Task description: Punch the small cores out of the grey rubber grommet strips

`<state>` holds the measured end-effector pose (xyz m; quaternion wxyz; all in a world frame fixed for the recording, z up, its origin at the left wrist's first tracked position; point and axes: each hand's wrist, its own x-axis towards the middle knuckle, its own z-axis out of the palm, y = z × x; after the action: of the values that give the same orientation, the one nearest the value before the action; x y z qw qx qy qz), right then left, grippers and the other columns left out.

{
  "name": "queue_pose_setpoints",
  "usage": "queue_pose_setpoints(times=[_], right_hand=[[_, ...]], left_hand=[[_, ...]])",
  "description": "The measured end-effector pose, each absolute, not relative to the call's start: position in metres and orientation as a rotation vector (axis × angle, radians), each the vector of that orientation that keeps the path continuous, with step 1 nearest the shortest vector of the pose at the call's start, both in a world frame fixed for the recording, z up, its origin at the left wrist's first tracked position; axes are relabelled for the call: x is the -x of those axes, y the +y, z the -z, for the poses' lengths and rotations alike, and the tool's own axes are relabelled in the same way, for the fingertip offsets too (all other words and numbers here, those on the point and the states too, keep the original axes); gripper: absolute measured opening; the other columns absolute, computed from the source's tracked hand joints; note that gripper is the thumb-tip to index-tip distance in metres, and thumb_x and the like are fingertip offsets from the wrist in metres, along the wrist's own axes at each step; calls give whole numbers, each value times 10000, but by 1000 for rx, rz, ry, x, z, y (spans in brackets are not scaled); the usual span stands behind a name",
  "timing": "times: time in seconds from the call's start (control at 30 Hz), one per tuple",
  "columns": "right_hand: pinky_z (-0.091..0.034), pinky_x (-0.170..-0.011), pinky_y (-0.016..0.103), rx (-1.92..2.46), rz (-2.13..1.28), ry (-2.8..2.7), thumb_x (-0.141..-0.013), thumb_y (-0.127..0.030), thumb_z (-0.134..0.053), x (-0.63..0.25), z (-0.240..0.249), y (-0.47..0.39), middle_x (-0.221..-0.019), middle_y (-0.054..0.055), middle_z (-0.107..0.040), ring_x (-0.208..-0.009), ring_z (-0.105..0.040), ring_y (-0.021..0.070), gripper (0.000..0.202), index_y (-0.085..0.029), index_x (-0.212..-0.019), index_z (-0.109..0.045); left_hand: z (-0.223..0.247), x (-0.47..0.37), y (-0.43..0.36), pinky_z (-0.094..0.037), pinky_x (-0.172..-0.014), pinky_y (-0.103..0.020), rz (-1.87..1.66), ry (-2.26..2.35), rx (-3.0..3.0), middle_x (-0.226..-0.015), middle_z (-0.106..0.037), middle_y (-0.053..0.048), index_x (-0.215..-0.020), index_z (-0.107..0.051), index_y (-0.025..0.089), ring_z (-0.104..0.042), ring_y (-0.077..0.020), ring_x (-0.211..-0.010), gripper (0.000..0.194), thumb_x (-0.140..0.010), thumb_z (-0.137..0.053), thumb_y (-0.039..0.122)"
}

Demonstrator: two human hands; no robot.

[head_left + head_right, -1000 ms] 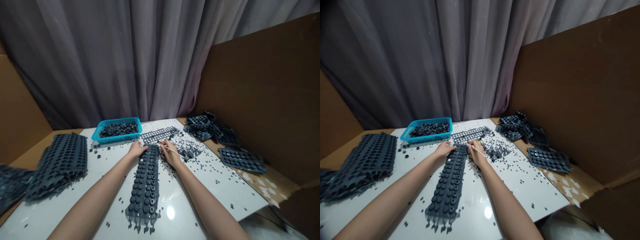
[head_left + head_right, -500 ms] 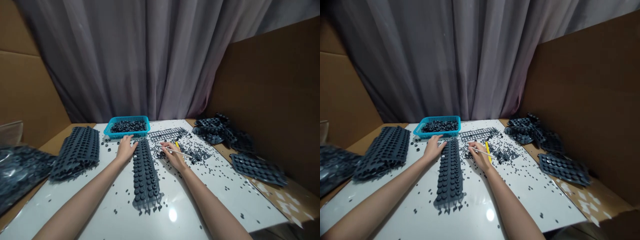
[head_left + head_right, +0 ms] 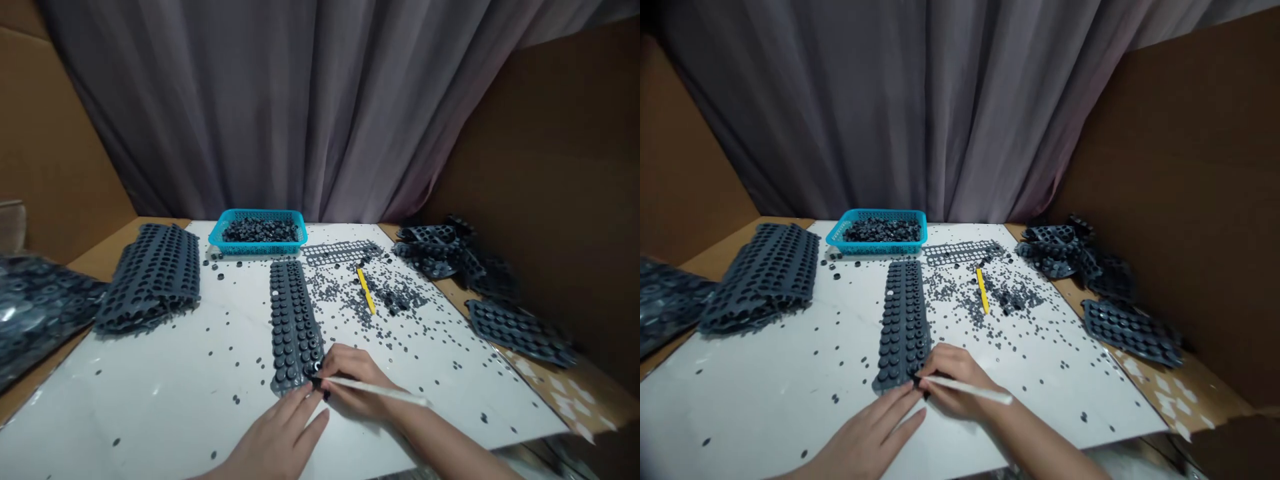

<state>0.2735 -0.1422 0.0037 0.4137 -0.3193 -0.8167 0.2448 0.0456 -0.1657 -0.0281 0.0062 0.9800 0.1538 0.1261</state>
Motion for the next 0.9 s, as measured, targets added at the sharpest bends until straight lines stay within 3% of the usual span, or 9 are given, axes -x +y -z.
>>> queue_pose_setpoints(times=[0.13, 0.33, 0.53, 0.67, 0.9], right_hand=[[-480, -612, 263, 724, -535, -2118, -882, -171, -540, -273, -7, -150, -726, 86, -659, -688, -589, 157, 57, -156, -877, -595], [-496, -620, 266, 724, -458, -2183, -908, -185, -507, -272, -11, -147, -728, 79, -639, -700, -586, 151, 91, -154, -856, -574], [-535, -872, 345, 642, -152, -2377, -897, -191, -564, -278, 0, -142, -1076, 137, -677, -1070, -571, 206, 52, -143, -891, -585], [-539, -876, 367, 631, 54, -2451, -872, -131, -597, -279, 9, -143, -1126, 117, -677, -1075, -575, 203, 31, -143, -893, -579], [-543, -908, 384, 853, -43, -2377, -912, -129, -519, -286, 12, -141, -1219, 121, -628, -1175, -534, 204, 92, -166, -978, -572]], left_hand=[[33, -43, -166, -391, -1031, -445, -273, 559, -2824, -1496, -287, -180, -1406, -335, 130, -287, -376, -1348, 689, -839, -568, 445], [4, -44, -170, -303, -1089, -480, -24, 653, -2590, -1524, -229, -143, -1395, -382, 149, -198, -363, -1383, 735, -724, -635, 310], [-15, -48, -169, -298, -1086, -498, -2, 670, -2541, -1491, -284, -186, -1377, -422, 107, -226, -370, -1372, 689, -734, -606, 272], [-8, -46, -169, -286, -1093, -499, -18, 643, -2534, -1504, -261, -179, -1397, -395, 118, -221, -376, -1372, 760, -683, -618, 253], [-8, -46, -165, -236, -1106, -509, 112, 621, -2498, -1539, -156, -159, -1435, -330, 122, -141, -377, -1391, 904, -595, -631, 268]])
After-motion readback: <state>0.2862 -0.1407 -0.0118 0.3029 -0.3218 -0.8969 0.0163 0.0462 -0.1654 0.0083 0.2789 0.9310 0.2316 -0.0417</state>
